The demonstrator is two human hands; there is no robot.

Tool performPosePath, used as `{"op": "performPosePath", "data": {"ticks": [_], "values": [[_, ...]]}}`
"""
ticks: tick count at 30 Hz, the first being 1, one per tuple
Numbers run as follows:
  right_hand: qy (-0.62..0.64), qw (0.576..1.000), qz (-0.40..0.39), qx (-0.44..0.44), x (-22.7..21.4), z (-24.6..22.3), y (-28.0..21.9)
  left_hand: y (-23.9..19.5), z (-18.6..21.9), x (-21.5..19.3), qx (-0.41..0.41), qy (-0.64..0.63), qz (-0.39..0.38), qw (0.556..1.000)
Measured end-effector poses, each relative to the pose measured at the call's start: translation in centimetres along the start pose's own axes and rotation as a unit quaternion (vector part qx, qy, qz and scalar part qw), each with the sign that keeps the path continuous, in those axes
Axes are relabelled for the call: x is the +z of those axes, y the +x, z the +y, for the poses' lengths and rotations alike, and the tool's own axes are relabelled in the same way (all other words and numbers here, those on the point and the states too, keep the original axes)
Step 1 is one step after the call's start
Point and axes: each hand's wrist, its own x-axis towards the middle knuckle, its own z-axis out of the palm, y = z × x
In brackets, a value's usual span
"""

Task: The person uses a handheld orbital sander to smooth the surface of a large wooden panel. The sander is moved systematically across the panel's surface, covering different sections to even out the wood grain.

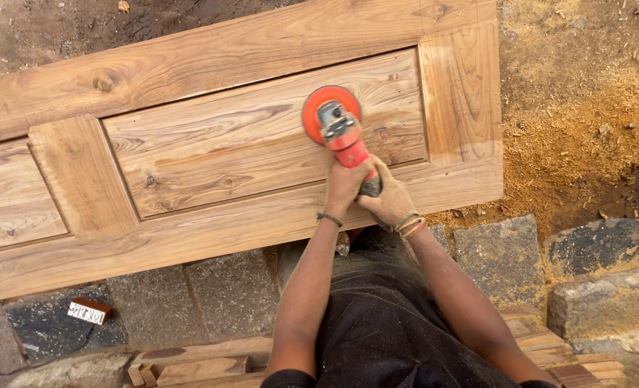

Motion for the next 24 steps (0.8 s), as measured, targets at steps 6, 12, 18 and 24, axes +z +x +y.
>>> {"op": "performPosePath", "data": {"ticks": [6, 12, 18, 24], "values": [[0.049, 0.994, 0.102, 0.009, -5.1, 6.6, -2.2, -1.1, 2.0, 9.0, -0.007, 0.113, -0.069, 0.991], [0.101, 0.986, 0.128, 0.028, -6.1, 7.9, -3.6, -1.6, 2.3, 11.0, 0.013, 0.145, -0.124, 0.982], [0.115, 0.983, 0.142, -0.008, -2.4, 6.8, -4.6, -1.7, 1.2, 7.8, 0.023, 0.185, -0.149, 0.971], [0.155, 0.983, 0.1, -0.009, 5.9, 1.4, -5.5, -2.4, 1.0, -2.3, -0.008, 0.204, -0.123, 0.971]]}}
